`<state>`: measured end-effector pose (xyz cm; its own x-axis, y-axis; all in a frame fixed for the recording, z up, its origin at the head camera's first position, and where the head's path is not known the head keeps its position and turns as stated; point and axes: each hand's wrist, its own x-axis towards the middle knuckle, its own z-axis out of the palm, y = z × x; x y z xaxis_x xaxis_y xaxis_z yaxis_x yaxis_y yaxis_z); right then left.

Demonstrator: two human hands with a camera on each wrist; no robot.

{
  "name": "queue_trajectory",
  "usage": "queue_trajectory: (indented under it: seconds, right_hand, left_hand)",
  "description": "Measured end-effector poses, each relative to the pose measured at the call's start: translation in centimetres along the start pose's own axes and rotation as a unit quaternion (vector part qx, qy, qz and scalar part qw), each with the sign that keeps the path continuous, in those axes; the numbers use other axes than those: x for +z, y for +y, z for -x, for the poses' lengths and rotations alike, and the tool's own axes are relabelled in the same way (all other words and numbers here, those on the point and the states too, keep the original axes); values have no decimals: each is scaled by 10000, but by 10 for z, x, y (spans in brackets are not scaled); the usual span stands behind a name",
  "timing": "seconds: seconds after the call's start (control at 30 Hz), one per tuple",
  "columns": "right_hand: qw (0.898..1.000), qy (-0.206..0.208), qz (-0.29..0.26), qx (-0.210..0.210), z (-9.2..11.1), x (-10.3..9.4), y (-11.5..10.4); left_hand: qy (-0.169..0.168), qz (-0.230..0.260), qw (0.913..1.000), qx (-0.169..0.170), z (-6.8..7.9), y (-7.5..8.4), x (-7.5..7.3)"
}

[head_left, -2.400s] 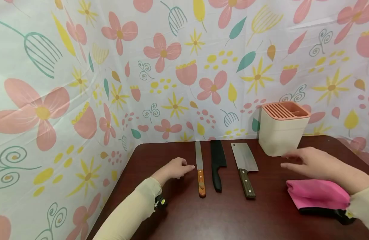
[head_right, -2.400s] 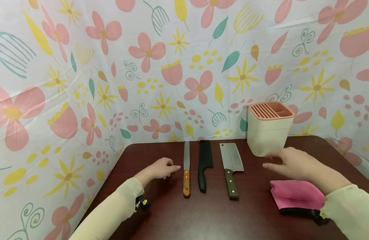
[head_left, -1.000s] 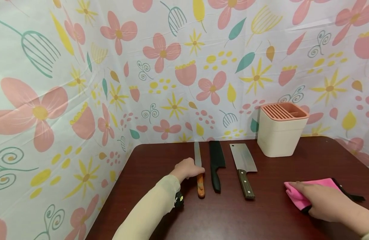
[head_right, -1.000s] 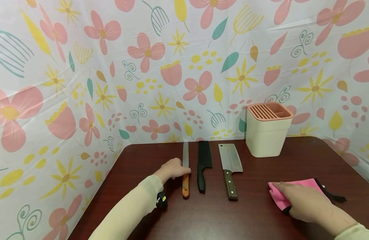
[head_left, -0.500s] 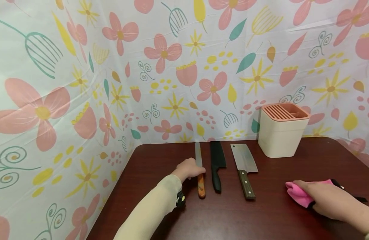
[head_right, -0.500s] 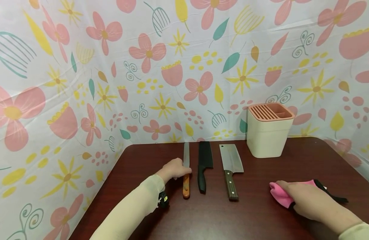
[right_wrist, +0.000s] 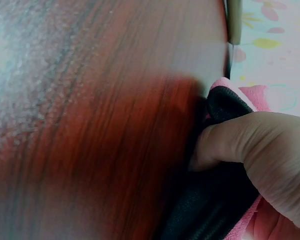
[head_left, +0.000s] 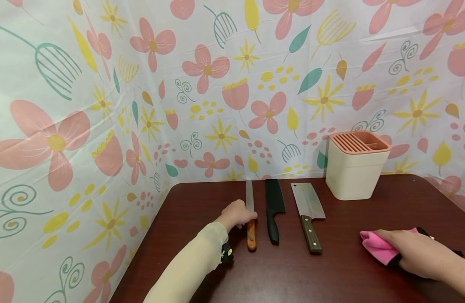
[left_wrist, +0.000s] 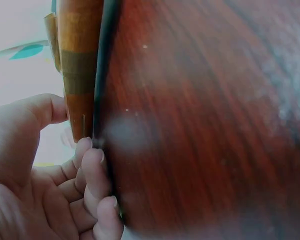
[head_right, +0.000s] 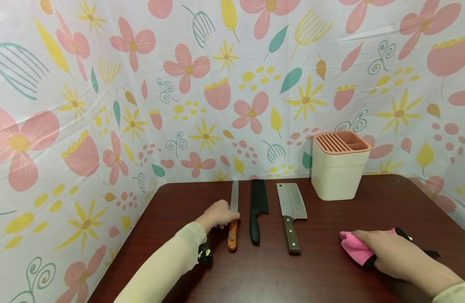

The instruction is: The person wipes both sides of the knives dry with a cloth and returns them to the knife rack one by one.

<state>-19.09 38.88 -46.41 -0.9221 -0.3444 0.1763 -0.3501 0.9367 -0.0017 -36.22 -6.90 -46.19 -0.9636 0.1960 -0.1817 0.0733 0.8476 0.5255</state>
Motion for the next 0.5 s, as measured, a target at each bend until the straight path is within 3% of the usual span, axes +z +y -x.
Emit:
queue_trajectory:
  seconds: [0.17,0.27,0.5]
  right_hand:
    - [9999,-80,-83,85,0,-2,2]
    - [9998,68,-180,27,0,-2,5]
    - [9978,618,-213,-60,4,2,17]
  left_hand:
    - [-36,567,9984,-56,2,-1,-2]
    - [-155,874,9960,-35,5,-1,-4]
    - [-230,1422,9888,-382,1,-5,-5]
